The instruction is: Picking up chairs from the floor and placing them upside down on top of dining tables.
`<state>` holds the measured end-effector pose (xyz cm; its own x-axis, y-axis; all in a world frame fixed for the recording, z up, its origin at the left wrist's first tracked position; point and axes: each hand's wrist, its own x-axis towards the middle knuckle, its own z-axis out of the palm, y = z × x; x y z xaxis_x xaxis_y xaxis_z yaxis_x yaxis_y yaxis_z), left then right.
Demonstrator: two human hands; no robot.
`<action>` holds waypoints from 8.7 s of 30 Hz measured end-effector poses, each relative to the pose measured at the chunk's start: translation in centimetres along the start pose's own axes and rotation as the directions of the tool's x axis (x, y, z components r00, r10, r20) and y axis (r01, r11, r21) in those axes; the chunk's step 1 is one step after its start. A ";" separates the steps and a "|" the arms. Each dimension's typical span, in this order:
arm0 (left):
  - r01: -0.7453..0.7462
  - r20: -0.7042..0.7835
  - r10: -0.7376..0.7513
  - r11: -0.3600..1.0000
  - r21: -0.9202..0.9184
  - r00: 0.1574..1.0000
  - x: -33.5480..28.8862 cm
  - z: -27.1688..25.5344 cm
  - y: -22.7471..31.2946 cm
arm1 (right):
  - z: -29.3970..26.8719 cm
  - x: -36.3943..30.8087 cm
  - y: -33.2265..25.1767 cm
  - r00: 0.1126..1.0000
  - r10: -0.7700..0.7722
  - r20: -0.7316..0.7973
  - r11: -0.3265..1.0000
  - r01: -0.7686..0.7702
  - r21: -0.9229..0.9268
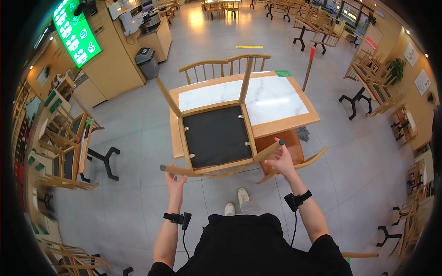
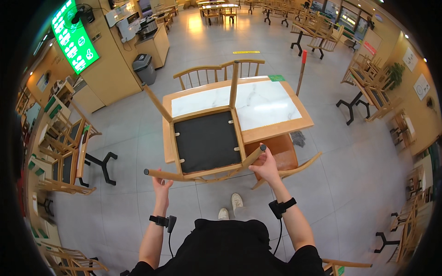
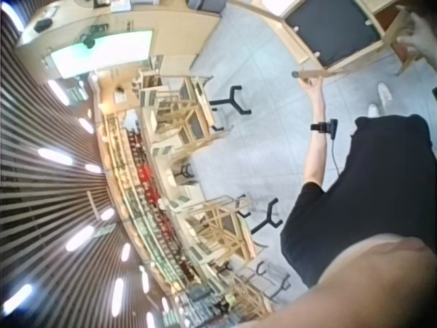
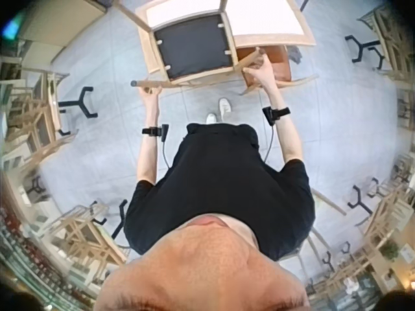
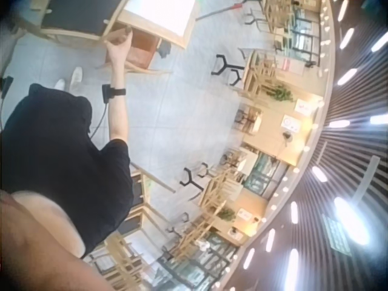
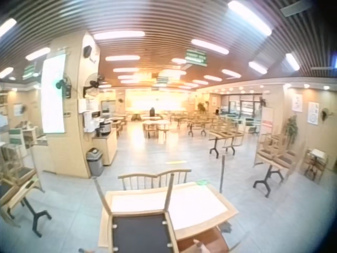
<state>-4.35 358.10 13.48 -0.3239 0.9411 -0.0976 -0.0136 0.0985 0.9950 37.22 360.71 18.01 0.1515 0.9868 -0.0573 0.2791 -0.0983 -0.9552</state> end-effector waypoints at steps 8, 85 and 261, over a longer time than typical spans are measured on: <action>0.088 -0.189 -0.079 0.995 0.041 0.979 -0.3 -1.5 -5.7 | -4.1 -3.0 4.0 0.995 0.080 -0.067 0.980 -0.091 -0.178; 0.375 -0.629 -0.743 0.664 -0.647 0.229 -62.4 75.9 -30.1 | -35.2 -3.9 43.3 0.001 0.363 0.932 0.659 0.706 -0.258; -0.026 -0.204 -0.005 0.989 -0.148 0.979 -5.5 41.4 -0.5 | -33.5 20.3 24.1 0.947 0.018 -0.321 0.999 -0.008 0.033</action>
<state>36.58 366.23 12.76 -0.5102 0.8546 -0.0966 -0.1448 0.0253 0.9891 78.82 374.05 3.61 0.4528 0.8913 0.0212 0.2467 -0.1024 -0.9637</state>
